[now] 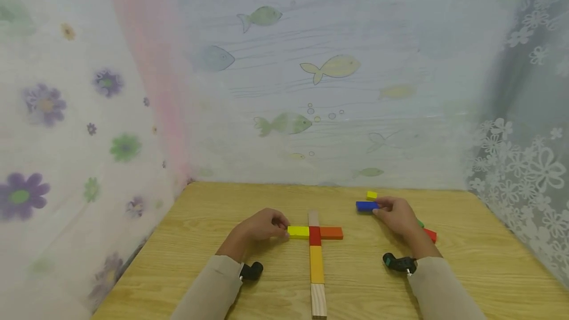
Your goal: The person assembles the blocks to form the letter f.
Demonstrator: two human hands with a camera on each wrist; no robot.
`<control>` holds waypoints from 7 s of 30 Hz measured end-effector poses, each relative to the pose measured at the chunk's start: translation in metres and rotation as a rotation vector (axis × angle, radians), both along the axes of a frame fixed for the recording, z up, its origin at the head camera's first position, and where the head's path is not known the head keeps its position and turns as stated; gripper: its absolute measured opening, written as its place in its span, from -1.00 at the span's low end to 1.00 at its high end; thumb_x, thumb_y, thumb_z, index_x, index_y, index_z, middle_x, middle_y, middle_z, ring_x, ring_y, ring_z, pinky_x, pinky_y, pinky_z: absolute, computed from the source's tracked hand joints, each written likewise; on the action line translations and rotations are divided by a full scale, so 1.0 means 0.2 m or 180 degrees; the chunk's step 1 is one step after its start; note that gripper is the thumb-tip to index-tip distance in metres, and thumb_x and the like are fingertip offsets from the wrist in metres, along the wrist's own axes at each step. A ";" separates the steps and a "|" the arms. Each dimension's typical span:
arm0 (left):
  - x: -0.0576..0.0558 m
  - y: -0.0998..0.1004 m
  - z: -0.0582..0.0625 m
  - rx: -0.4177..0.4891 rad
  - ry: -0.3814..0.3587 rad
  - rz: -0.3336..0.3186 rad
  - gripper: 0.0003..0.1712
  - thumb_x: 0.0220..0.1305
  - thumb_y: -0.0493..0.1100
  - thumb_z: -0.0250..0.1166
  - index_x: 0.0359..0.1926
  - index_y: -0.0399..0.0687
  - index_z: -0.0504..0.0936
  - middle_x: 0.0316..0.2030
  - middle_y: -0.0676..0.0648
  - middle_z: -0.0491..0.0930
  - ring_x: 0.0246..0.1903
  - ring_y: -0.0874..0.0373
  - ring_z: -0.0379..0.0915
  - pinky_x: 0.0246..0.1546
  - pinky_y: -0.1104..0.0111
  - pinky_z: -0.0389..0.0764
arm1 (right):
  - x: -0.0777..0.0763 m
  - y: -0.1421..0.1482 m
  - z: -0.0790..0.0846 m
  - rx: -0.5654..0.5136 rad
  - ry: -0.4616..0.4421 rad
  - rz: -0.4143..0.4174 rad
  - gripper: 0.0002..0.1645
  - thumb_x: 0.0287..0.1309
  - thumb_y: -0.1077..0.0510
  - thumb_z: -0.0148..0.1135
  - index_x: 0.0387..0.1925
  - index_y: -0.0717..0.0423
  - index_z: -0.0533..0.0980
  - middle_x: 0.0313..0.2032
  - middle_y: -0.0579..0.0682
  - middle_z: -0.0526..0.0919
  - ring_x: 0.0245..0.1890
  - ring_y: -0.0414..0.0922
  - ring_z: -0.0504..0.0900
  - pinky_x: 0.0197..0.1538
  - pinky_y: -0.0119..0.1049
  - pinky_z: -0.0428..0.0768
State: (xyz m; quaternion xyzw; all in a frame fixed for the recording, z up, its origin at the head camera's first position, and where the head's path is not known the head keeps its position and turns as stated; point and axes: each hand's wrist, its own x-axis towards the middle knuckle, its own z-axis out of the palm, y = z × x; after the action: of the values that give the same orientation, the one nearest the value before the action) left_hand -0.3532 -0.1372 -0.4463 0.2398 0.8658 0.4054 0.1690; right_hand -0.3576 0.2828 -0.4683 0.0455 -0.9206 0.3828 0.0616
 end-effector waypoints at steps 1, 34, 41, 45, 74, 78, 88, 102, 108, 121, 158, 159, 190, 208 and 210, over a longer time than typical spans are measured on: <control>0.00 0.00 0.00 -0.0003 -0.0004 0.0008 -0.76 0.32 -0.18 0.45 -0.03 -0.13 0.72 -0.22 0.02 0.64 -0.28 0.14 0.49 -0.19 0.31 0.55 | 0.00 -0.01 0.00 0.0009 -0.0010 0.0018 -0.47 0.40 0.08 0.31 0.27 0.29 0.54 0.10 0.30 0.67 0.04 0.17 0.66 0.08 0.08 0.62; 0.00 0.00 0.00 0.0042 -0.0051 0.0016 -0.76 0.32 -0.19 0.44 -0.04 -0.16 0.70 -0.24 0.00 0.63 -0.30 0.14 0.47 -0.23 0.32 0.53 | -0.15 -0.31 0.10 0.0023 -0.0245 0.0372 -0.55 0.39 0.19 0.31 0.24 0.24 0.58 0.14 0.26 0.67 0.16 0.21 0.62 0.17 0.09 0.60; 0.00 0.00 -0.01 0.0051 -0.0043 0.0031 -0.75 0.31 -0.20 0.45 -0.04 -0.18 0.71 -0.24 -0.02 0.64 -0.31 0.15 0.47 -0.25 0.34 0.53 | -0.19 -0.36 0.08 -0.0005 -0.0208 0.0389 -0.59 0.35 0.22 0.34 0.18 0.24 0.63 0.10 0.23 0.70 0.12 0.15 0.65 0.21 0.08 0.59; 0.00 0.00 -0.01 0.0036 -0.0057 0.0034 -0.76 0.32 -0.19 0.45 -0.04 -0.15 0.71 -0.25 0.00 0.64 -0.31 0.15 0.47 -0.25 0.34 0.54 | -0.20 -0.39 0.08 -0.0022 -0.0222 0.0420 -0.61 0.32 0.22 0.37 0.15 0.24 0.64 0.07 0.21 0.72 0.08 0.12 0.67 0.19 0.05 0.60; -0.04 0.00 -0.04 -0.0004 -0.0023 0.0089 -0.76 0.29 -0.15 0.47 -0.05 -0.10 0.72 -0.24 0.02 0.65 -0.29 0.14 0.48 -0.21 0.31 0.54 | -0.20 -0.57 0.09 0.0102 -0.0395 0.0405 -0.67 0.33 0.27 0.33 0.10 0.22 0.67 -0.04 0.11 0.72 0.04 0.06 0.65 0.26 0.08 0.55; -0.03 0.00 -0.03 0.0007 -0.0025 0.0092 -0.76 0.28 -0.15 0.47 -0.06 -0.11 0.72 -0.25 0.02 0.64 -0.29 0.14 0.48 -0.21 0.31 0.54 | -0.21 -0.57 0.09 0.0191 -0.0390 0.0406 -0.67 0.33 0.28 0.32 0.11 0.20 0.67 -0.03 0.11 0.72 0.06 0.08 0.65 0.28 0.10 0.54; -0.02 0.01 -0.02 0.0007 -0.0032 0.0104 -0.75 0.28 -0.16 0.47 -0.06 -0.12 0.72 -0.25 0.01 0.64 -0.30 0.15 0.47 -0.23 0.32 0.53 | -0.19 -0.57 0.11 0.0216 -0.0437 0.0416 -0.64 0.37 0.28 0.28 0.15 0.11 0.67 0.02 0.13 0.70 0.11 0.12 0.62 0.30 0.14 0.51; -0.02 0.01 -0.02 0.0022 -0.0099 0.0150 -0.75 0.27 -0.16 0.48 -0.07 -0.12 0.72 -0.26 -0.01 0.63 -0.32 0.14 0.45 -0.26 0.32 0.51 | -0.20 -0.57 0.11 0.0341 -0.0415 0.0489 -0.63 0.39 0.25 0.28 0.18 0.02 0.67 0.04 0.13 0.73 0.14 0.14 0.64 0.30 0.16 0.51; -0.01 0.00 -0.01 0.0046 -0.0107 0.0154 -0.76 0.27 -0.17 0.47 -0.07 -0.13 0.71 -0.26 -0.01 0.62 -0.32 0.14 0.45 -0.26 0.33 0.51 | -0.20 -0.57 0.11 0.0346 -0.0401 0.0526 -0.62 0.39 0.25 0.26 0.18 0.02 0.67 0.06 0.15 0.72 0.16 0.16 0.63 0.31 0.17 0.50; 0.01 0.01 0.01 -0.0016 -0.0027 0.0066 -0.74 0.29 -0.18 0.47 -0.04 -0.16 0.71 -0.24 -0.01 0.64 -0.30 0.14 0.47 -0.22 0.33 0.53 | -0.22 -0.55 0.08 0.0396 -0.0342 0.0552 -0.62 0.38 0.22 0.27 0.19 -0.01 0.67 0.02 0.14 0.73 0.12 0.16 0.64 0.26 0.18 0.54; -0.03 0.01 -0.02 0.0030 -0.0059 0.0091 -0.75 0.27 -0.16 0.48 -0.07 -0.12 0.73 -0.24 0.00 0.64 -0.30 0.14 0.47 -0.23 0.32 0.52 | -0.21 -0.48 0.10 0.0323 -0.0474 0.0487 -0.52 0.40 0.16 0.22 0.32 -0.01 0.57 0.12 0.15 0.66 0.11 0.09 0.61 0.24 0.10 0.58; -0.03 0.01 -0.02 0.0030 -0.0059 0.0085 -0.75 0.27 -0.16 0.48 -0.06 -0.12 0.73 -0.24 0.00 0.64 -0.30 0.14 0.47 -0.23 0.32 0.52 | -0.22 -0.47 0.10 0.0324 -0.0457 0.0462 -0.52 0.40 0.16 0.22 0.32 -0.01 0.57 0.12 0.16 0.66 0.11 0.09 0.61 0.23 0.10 0.59; -0.02 0.01 -0.02 0.0042 -0.0104 0.0073 -0.74 0.29 -0.16 0.47 -0.03 -0.13 0.72 -0.24 0.00 0.64 -0.30 0.15 0.47 -0.24 0.33 0.53 | -0.20 -0.09 0.08 0.0276 -0.0367 -0.0147 -0.20 0.44 0.04 0.20 0.54 0.31 0.20 0.46 0.47 0.24 0.47 0.43 0.20 0.44 0.33 0.24; -0.02 0.01 -0.02 0.0060 -0.0116 0.0069 -0.76 0.30 -0.18 0.46 -0.05 -0.14 0.72 -0.26 0.00 0.63 -0.33 0.15 0.46 -0.28 0.33 0.52 | -0.17 -0.07 0.04 -0.0058 -0.0437 -0.0471 -0.29 0.47 0.03 0.19 0.45 0.38 0.33 0.38 0.42 0.41 0.37 0.37 0.38 0.34 0.23 0.43; -0.02 0.01 -0.03 0.0062 -0.0111 0.0066 -0.77 0.30 -0.18 0.46 -0.05 -0.14 0.72 -0.26 0.00 0.63 -0.33 0.16 0.46 -0.28 0.34 0.52 | -0.17 -0.07 0.04 -0.0085 -0.0427 -0.0519 -0.32 0.45 0.05 0.19 0.43 0.37 0.36 0.36 0.40 0.43 0.36 0.36 0.39 0.34 0.22 0.43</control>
State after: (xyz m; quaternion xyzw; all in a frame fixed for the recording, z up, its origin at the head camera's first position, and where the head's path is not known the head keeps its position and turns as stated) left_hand -0.3574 -0.1353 -0.4514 0.2254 0.8611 0.4197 0.1774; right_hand -0.3913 0.2689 -0.4610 -0.0561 -0.9181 0.3910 0.0314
